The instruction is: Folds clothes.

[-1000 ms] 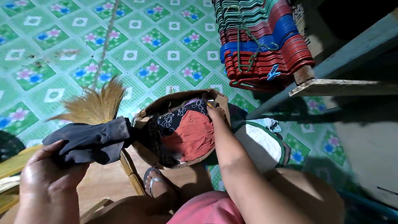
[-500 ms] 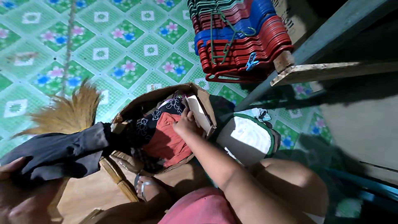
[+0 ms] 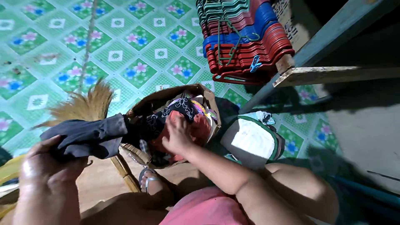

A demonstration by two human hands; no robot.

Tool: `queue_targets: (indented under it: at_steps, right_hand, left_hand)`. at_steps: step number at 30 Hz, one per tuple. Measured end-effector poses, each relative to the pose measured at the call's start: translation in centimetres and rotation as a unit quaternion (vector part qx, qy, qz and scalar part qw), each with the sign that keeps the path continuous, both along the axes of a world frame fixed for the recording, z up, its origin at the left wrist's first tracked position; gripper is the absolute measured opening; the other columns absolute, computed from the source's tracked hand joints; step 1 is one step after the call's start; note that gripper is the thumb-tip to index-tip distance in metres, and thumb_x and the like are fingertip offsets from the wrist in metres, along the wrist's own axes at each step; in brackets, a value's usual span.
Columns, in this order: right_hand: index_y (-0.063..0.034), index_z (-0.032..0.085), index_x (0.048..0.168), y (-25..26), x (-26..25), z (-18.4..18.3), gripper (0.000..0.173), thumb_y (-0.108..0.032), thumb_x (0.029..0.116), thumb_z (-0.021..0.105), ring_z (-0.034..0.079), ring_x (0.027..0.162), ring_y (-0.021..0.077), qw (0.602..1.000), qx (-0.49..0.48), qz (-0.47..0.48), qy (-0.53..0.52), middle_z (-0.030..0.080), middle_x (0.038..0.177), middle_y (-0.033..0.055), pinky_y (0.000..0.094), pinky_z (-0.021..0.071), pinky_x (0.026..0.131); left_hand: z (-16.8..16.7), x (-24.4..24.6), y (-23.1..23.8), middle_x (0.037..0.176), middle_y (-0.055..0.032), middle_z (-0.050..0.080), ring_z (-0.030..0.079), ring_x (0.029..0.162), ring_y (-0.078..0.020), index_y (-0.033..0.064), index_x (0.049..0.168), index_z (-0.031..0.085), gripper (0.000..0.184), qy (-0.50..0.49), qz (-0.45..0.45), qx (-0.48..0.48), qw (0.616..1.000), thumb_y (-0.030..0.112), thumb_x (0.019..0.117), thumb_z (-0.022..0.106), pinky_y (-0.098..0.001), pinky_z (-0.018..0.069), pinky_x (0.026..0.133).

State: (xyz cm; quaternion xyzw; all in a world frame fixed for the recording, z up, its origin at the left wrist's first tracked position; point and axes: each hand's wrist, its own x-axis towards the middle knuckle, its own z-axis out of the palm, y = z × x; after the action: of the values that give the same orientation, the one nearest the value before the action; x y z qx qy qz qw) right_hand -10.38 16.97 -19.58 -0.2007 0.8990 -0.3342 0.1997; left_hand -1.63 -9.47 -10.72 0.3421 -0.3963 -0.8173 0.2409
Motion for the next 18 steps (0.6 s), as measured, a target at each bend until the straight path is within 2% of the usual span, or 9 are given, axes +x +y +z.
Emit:
queue_targets:
  at_steps: [3, 6, 7, 9, 10, 12, 14, 16, 18]
  right_hand:
    - [-0.0227, 0.044, 0.157, -0.1, 5.1, 1.5, 0.068, -0.031, 0.0946, 0.07, 0.026, 0.155, 0.0359, 0.968, 0.005, 0.247, 0.029, 0.036, 0.165, 0.0126, 0.0614, 0.0266, 0.123]
    - [-0.0208, 0.037, 0.16, 1.4, 7.9, -0.3, 0.076, -0.021, 0.0924, 0.072, 0.04, 0.145, 0.0417, 0.925, 0.082, 0.369, 0.036, 0.042, 0.158, 0.0204, 0.0643, 0.0375, 0.113]
    - [-0.018, 0.038, 0.159, 2.0, 8.3, -1.1, 0.076, -0.014, 0.0912, 0.072, 0.045, 0.139, 0.0455, 0.92, 0.104, 0.376, 0.03, 0.045, 0.154, 0.0243, 0.0662, 0.0411, 0.109]
    - [-0.0165, 0.036, 0.16, 2.8, 8.2, -2.6, 0.069, -0.004, 0.0975, 0.061, 0.058, 0.122, 0.0485, 0.913, 0.144, 0.377, 0.058, 0.056, 0.138, 0.0277, 0.065, 0.0494, 0.097]
    - [-0.0141, 0.041, 0.157, 2.9, 8.0, -3.6, 0.06, -0.003, 0.1001, 0.056, 0.063, 0.115, 0.047, 0.913, 0.144, 0.371, 0.094, 0.063, 0.128, 0.0263, 0.0622, 0.0529, 0.093]
    - [-0.0084, 0.061, 0.138, 2.5, 6.9, -5.0, 0.038, -0.005, 0.1007, 0.053, 0.068, 0.106, 0.0446, 0.919, 0.121, 0.345, 0.146, 0.07, 0.114, 0.0235, 0.0593, 0.0565, 0.086]
    - [-0.0029, 0.069, 0.119, 1.4, 4.6, -4.7, 0.025, -0.004, 0.0986, 0.055, 0.067, 0.11, 0.0437, 0.931, 0.125, 0.322, 0.117, 0.07, 0.115, 0.0236, 0.0602, 0.0548, 0.09]
    - [0.0009, 0.068, 0.119, 0.0, 1.9, -4.1, 0.026, -0.002, 0.0955, 0.057, 0.064, 0.117, 0.0416, 0.928, 0.166, 0.329, 0.057, 0.068, 0.121, 0.0227, 0.0608, 0.0513, 0.097]
    - [-0.0009, 0.067, 0.123, -1.0, -0.7, -3.7, 0.029, -0.003, 0.0951, 0.058, 0.064, 0.119, 0.041, 0.918, 0.192, 0.345, 0.036, 0.068, 0.122, 0.0229, 0.0622, 0.0507, 0.098]
  left_hand:
    - [0.5, 0.1, 0.3, 0.095, -0.0074, 0.067, 0.068, 0.09, -0.0181, 0.0088, 0.108, 0.055, 0.015, 0.022, 0.007, 0.014, 1.0, 0.018, 0.1021, 0.045, -0.0427, 0.0592, 0.083]
    - [1.2, 0.4, 0.7, 0.095, -0.0062, 0.066, 0.068, 0.09, -0.0179, 0.0103, 0.108, 0.055, 0.014, 0.005, 0.021, 0.012, 1.0, 0.019, 0.1017, 0.047, -0.0425, 0.0585, 0.082]
    - [1.5, 0.6, 0.8, 0.095, -0.0055, 0.066, 0.067, 0.09, -0.0172, 0.0113, 0.109, 0.054, 0.014, 0.001, 0.023, 0.012, 1.0, 0.02, 0.1015, 0.046, -0.0416, 0.0582, 0.082]
    - [2.0, 0.8, 0.8, 0.093, -0.0044, 0.066, 0.067, 0.088, -0.016, 0.0126, 0.107, 0.055, 0.012, -0.003, 0.036, 0.016, 0.999, 0.02, 0.101, 0.047, -0.0397, 0.0581, 0.08]
    - [2.0, 0.9, 0.8, 0.093, -0.0042, 0.066, 0.067, 0.088, -0.0158, 0.0131, 0.107, 0.055, 0.012, 0.001, 0.039, 0.02, 0.999, 0.02, 0.1006, 0.048, -0.0398, 0.0577, 0.08]
    - [2.0, 1.2, 0.5, 0.095, -0.0038, 0.066, 0.067, 0.09, -0.0152, 0.0138, 0.107, 0.057, 0.012, 0.008, 0.042, 0.025, 0.999, 0.019, 0.0994, 0.05, -0.0394, 0.0574, 0.081]
    - [2.0, 1.3, 0.4, 0.096, -0.0034, 0.067, 0.067, 0.091, -0.0153, 0.0137, 0.106, 0.058, 0.011, 0.012, 0.045, 0.027, 0.999, 0.019, 0.0989, 0.051, -0.0391, 0.0573, 0.082]
    - [2.0, 1.3, 0.3, 0.097, -0.0042, 0.067, 0.067, 0.092, -0.016, 0.0133, 0.106, 0.058, 0.011, 0.016, 0.049, 0.033, 0.998, 0.018, 0.0981, 0.052, -0.0396, 0.057, 0.083]
    - [2.2, 1.4, 0.2, 0.098, -0.0047, 0.067, 0.067, 0.093, -0.0161, 0.0133, 0.107, 0.058, 0.011, 0.019, 0.048, 0.031, 0.998, 0.017, 0.0984, 0.052, -0.0398, 0.0575, 0.083]
